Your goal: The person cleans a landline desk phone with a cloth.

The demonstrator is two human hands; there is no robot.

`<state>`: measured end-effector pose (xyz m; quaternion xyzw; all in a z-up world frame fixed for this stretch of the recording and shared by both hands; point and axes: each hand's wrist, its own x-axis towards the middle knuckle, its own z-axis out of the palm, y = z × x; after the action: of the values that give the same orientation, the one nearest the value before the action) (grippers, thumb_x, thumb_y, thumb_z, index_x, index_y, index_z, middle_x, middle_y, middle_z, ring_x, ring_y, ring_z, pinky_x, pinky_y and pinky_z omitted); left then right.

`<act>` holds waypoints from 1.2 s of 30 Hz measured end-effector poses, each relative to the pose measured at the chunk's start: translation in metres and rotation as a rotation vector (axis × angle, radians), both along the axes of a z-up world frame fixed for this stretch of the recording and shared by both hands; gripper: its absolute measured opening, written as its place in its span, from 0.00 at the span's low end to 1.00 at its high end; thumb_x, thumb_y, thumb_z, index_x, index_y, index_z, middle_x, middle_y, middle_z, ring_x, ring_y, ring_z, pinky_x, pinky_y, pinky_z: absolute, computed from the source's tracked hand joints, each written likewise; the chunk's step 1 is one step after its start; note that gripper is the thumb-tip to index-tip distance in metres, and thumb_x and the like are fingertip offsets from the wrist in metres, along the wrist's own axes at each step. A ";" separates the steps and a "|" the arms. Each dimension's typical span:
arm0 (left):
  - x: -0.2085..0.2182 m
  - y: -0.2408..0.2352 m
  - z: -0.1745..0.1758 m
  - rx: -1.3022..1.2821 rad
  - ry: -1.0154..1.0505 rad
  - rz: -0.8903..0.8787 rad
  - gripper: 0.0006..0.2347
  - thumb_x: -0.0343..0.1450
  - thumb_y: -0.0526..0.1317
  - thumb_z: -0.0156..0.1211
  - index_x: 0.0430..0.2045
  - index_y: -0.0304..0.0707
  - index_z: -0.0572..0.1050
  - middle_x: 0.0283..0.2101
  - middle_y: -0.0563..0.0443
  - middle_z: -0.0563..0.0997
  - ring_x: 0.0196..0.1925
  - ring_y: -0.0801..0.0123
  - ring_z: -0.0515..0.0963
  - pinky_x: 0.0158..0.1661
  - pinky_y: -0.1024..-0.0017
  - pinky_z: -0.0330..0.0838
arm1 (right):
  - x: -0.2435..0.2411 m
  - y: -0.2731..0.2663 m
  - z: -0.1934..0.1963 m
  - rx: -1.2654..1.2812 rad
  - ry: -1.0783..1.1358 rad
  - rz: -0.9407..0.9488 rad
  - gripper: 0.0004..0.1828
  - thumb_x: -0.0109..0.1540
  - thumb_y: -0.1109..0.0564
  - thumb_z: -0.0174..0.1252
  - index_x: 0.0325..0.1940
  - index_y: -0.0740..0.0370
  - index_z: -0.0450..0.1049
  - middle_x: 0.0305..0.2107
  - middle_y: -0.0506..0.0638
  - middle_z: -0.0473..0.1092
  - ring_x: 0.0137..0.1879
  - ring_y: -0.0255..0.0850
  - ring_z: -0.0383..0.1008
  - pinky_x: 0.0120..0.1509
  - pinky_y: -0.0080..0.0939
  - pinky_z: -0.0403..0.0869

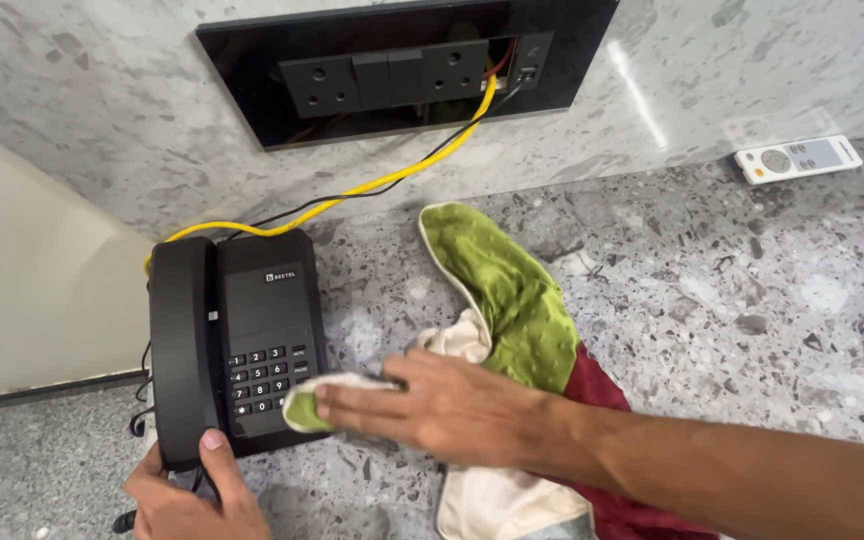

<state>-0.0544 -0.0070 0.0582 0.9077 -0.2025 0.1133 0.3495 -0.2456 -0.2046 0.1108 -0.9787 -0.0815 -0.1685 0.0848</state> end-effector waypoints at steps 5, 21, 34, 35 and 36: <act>0.002 0.001 0.000 0.029 -0.002 -0.008 0.21 0.79 0.47 0.66 0.49 0.19 0.70 0.39 0.28 0.80 0.46 0.40 0.81 0.50 0.51 0.73 | 0.013 -0.019 0.007 -0.086 -0.031 -0.040 0.43 0.62 0.75 0.56 0.80 0.54 0.56 0.78 0.45 0.51 0.47 0.38 0.65 0.47 0.35 0.73; 0.017 0.003 -0.048 -0.315 0.011 -0.171 0.21 0.85 0.42 0.61 0.52 0.13 0.62 0.46 0.26 0.77 0.46 0.54 0.83 0.49 0.67 0.78 | 0.021 -0.015 0.043 0.098 0.084 -0.178 0.52 0.54 0.76 0.57 0.81 0.55 0.52 0.77 0.43 0.52 0.46 0.44 0.64 0.57 0.45 0.73; 0.024 0.005 -0.057 -0.233 0.020 -0.123 0.21 0.80 0.42 0.61 0.51 0.14 0.62 0.43 0.29 0.77 0.42 0.55 0.82 0.47 0.67 0.78 | 0.059 -0.027 0.043 0.093 0.050 -0.319 0.57 0.47 0.76 0.57 0.79 0.54 0.50 0.76 0.46 0.49 0.51 0.47 0.68 0.61 0.53 0.71; 0.026 0.006 -0.064 -0.322 0.026 -0.166 0.22 0.81 0.42 0.62 0.51 0.13 0.61 0.45 0.29 0.76 0.44 0.56 0.82 0.50 0.67 0.78 | 0.053 -0.022 0.049 0.144 0.123 -0.266 0.55 0.51 0.75 0.57 0.80 0.54 0.50 0.78 0.44 0.49 0.53 0.48 0.68 0.62 0.53 0.73; 0.028 0.006 -0.070 -0.410 0.031 -0.209 0.22 0.83 0.41 0.62 0.52 0.12 0.60 0.47 0.29 0.76 0.47 0.57 0.82 0.52 0.68 0.78 | 0.048 -0.017 0.054 0.194 0.195 -0.210 0.52 0.55 0.73 0.58 0.82 0.54 0.49 0.80 0.42 0.49 0.54 0.49 0.68 0.64 0.52 0.74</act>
<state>-0.0267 -0.0005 -0.0119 0.7935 -0.2625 0.1012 0.5396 -0.1976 -0.2219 0.1652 -0.9807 0.0467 -0.0880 0.1682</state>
